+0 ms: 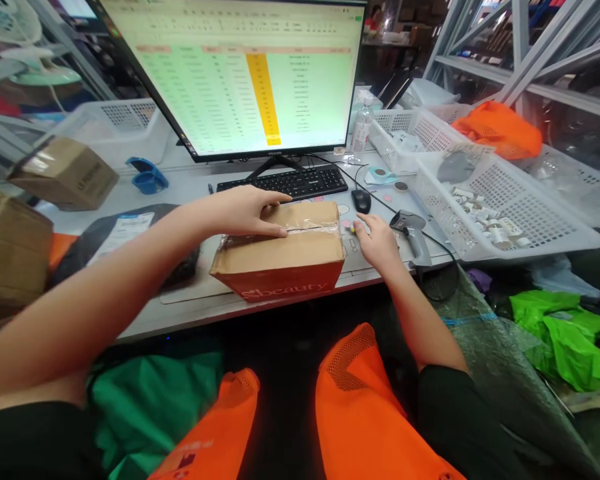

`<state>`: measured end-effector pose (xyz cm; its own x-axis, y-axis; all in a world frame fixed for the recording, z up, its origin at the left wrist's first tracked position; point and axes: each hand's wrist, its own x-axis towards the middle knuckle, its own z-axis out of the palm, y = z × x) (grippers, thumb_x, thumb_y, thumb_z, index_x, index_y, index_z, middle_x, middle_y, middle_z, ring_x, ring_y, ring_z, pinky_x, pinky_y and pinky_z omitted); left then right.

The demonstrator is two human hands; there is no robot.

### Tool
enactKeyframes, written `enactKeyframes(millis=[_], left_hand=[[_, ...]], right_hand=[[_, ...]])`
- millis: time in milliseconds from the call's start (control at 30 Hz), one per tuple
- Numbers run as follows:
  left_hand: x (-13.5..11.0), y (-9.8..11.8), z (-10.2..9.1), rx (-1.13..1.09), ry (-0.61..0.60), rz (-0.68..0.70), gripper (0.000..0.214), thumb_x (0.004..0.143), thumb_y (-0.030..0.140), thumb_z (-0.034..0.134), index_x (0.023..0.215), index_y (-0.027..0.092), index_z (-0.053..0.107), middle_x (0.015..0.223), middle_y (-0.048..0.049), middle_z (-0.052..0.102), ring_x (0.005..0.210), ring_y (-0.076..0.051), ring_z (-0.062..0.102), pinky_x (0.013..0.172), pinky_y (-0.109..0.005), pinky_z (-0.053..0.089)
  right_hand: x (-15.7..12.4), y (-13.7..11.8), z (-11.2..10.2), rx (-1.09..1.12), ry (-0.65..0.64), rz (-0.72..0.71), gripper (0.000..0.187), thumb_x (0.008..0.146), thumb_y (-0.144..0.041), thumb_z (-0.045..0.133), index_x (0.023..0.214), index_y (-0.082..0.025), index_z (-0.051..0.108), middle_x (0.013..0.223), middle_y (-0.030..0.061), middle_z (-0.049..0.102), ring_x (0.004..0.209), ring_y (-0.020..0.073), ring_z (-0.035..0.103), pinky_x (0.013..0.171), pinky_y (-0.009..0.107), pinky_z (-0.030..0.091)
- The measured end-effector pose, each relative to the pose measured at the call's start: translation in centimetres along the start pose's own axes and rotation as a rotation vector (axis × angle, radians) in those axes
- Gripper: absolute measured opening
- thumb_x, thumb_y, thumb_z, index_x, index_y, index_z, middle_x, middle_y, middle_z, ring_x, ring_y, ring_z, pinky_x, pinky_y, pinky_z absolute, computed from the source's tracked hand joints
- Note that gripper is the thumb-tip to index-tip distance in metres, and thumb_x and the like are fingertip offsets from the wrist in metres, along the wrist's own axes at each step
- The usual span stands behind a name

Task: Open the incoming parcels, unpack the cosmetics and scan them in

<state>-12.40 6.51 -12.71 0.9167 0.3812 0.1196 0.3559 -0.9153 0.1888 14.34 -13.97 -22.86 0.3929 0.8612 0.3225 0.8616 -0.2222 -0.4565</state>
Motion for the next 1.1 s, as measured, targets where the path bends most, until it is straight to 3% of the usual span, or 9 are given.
enactKeyframes(millis=[133,233,367,467,567,733,833,1000,1100], left_hand=[[-0.1,-0.1,1.8,0.052,0.044,0.094,0.084,0.081,0.073,0.078,0.148,0.024,0.064,0.087,-0.0024,0.075,0.074,-0.03,0.071,0.081,-0.037,0.054],[-0.8,1.0,2.4,0.06,0.019,0.106,0.072,0.093,0.068,0.068,0.146,0.021,0.065,0.092,-0.0062,0.075,0.074,-0.03,0.072,0.084,-0.038,0.054],[-1.3,2.9,1.2,0.146,-0.099,0.067,0.054,0.105,0.05,0.053,0.15,0.02,0.061,0.099,-0.0128,0.074,0.078,-0.03,0.073,0.084,-0.041,0.054],[-1.5,4.3,-0.3,0.281,-0.228,0.053,0.052,0.11,0.039,0.038,0.154,0.017,0.055,0.114,-0.0196,0.074,0.086,-0.03,0.074,0.082,-0.04,0.053],[-1.7,5.3,-1.2,0.356,-0.301,0.038,0.055,0.111,0.041,0.034,0.155,0.015,0.055,0.122,-0.0215,0.074,0.092,-0.031,0.074,0.081,-0.039,0.052],[-0.2,6.5,-2.1,0.391,-0.275,-0.049,0.063,0.106,0.058,0.044,0.146,0.013,0.063,0.112,-0.0189,0.078,0.094,-0.033,0.075,0.08,-0.039,0.05],[1.7,6.8,-2.7,0.346,-0.297,0.01,0.078,0.099,0.071,0.053,0.153,0.015,0.058,0.117,-0.0179,0.079,0.101,-0.034,0.074,0.081,-0.037,0.05],[3.2,7.1,-1.9,0.304,-0.31,0.117,0.073,0.099,0.047,0.057,0.164,0.016,0.045,0.102,-0.016,0.08,0.086,-0.032,0.073,0.077,-0.039,0.049],[3.1,7.2,-0.9,0.227,-0.304,0.12,0.063,0.099,0.033,0.054,0.16,0.018,0.052,0.089,-0.0133,0.077,0.077,-0.03,0.071,0.081,-0.041,0.05]], right_hand=[[-2.1,-4.1,-0.3,0.346,0.024,-0.264,0.081,0.106,-0.071,0.048,0.17,-0.022,0.039,0.169,0.0179,0.047,0.153,0.033,0.05,0.125,0.053,0.045],[-3.7,-5.8,-0.1,0.347,-0.032,-0.286,0.081,0.108,-0.063,0.048,0.175,-0.024,0.025,0.179,0.0151,0.03,0.167,0.0333,0.028,0.135,0.059,0.03],[-4.3,-6.0,0.5,0.396,-0.054,-0.264,0.078,0.111,-0.052,0.045,0.178,-0.029,0.012,0.183,0.0099,0.018,0.17,0.0312,0.019,0.137,0.061,0.023],[-4.2,-5.9,0.5,0.424,-0.058,-0.281,0.077,0.111,-0.048,0.045,0.178,-0.033,0.01,0.184,0.007,0.015,0.17,0.0304,0.018,0.137,0.061,0.023],[-4.1,-6.0,0.4,0.442,-0.057,-0.298,0.076,0.112,-0.045,0.045,0.178,-0.034,0.01,0.184,0.006,0.015,0.17,0.0301,0.018,0.138,0.061,0.023],[-4.5,-6.2,0.8,0.461,-0.019,-0.309,0.077,0.11,-0.04,0.047,0.177,-0.033,0.009,0.184,0.0066,0.017,0.17,0.0296,0.02,0.137,0.06,0.027],[-4.7,-6.2,1.0,0.475,-0.017,-0.287,0.077,0.11,-0.041,0.048,0.177,-0.031,0.012,0.183,0.0091,0.02,0.169,0.0292,0.022,0.136,0.06,0.029],[-4.6,-6.2,1.3,0.477,-0.012,-0.265,0.078,0.109,-0.042,0.048,0.177,-0.03,0.012,0.183,0.0096,0.018,0.17,0.0297,0.018,0.137,0.06,0.026],[-4.5,-6.2,1.2,0.459,0.004,-0.277,0.079,0.109,-0.041,0.047,0.177,-0.031,0.007,0.185,0.0074,0.012,0.171,0.0294,0.013,0.138,0.061,0.022]])
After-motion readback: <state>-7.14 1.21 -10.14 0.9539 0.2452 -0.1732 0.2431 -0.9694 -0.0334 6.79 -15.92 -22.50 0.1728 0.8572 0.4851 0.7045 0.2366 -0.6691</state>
